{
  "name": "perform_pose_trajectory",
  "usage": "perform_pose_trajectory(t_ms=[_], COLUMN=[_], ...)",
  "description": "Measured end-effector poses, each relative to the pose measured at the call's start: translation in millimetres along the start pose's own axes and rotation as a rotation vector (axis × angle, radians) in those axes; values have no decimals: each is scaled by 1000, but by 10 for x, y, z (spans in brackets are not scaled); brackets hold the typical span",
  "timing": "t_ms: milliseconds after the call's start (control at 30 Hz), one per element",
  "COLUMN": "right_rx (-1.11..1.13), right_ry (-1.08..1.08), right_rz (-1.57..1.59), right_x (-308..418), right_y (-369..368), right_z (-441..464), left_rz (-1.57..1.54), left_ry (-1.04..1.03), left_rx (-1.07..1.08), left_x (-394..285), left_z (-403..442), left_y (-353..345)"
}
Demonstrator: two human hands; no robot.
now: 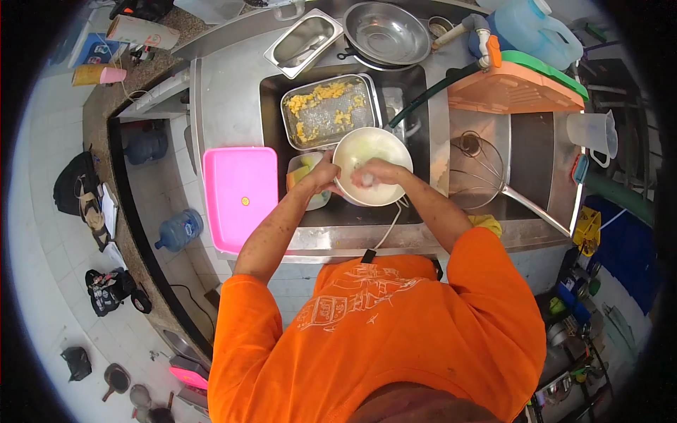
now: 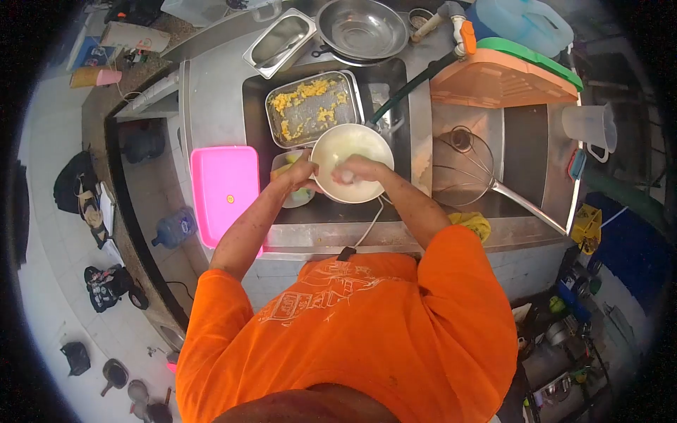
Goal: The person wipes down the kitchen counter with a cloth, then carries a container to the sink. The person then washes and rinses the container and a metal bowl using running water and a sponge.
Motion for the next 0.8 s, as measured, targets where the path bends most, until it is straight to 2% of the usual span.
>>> perform_pose_trajectory(t_ms=[67, 100, 133, 200, 300, 400, 467, 500, 600, 633, 667, 733, 767, 800], right_rx=[35, -340, -665, -918, -810, -864, -462, -368, -448, -538, -651, -854, -808, -813], right_ry=[111, 442, 313, 258, 5, 826, 871, 846, 545, 644, 705, 799, 566, 402], right_rz=[-772, -858, -744, -805, -685, -1026, -934, -987, -810, -747, -519, -48, 122, 138], right_x=[104, 230, 530, 850, 279, 1210, 1124, 982, 616, 723, 806, 949, 846, 877], right_y=[137, 435, 748, 1014, 1105, 251, -267, -477, -477, -480, -394, -188, -31, 146], right_z=[-171, -183, -510, -964, -856, -1600, -1688, -1645, -1394, -1475, -1541, -1747, -1658, -1699], left_rz=[-1, 12, 23, -3, -31, 54, 168, 219, 446, 573, 699, 817, 849, 881], left_ry=[-33, -55, -70, -124, -104, -112, -125, -110, -101, -97, -88, -260, -349, -442], left_rx=[-17, -38, -60, -114, -154, -169, -158, -164, -162, -148, -131, -81, -74, -64], left_x=[23, 46, 102, 122, 153, 18, -130, -180, -572, -702, -798, -1059, -1142, -1211], left_z=[-26, -57, -106, -190, -268, -340, -343, -409, -588, -612, -650, -647, -459, -335], left_y=[29, 57, 74, 106, 134, 192, 236, 235, 218, 224, 220, 212, 265, 254])
Point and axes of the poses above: each hand's wrist, its own z-axis towards the middle knuckle, its own y-axis out of the back of the hand, x = y × z, the point moved 9 cm from there along z, towards the middle knuckle, and after that the axes turned 8 degrees about -x, right-handed, at the moved point
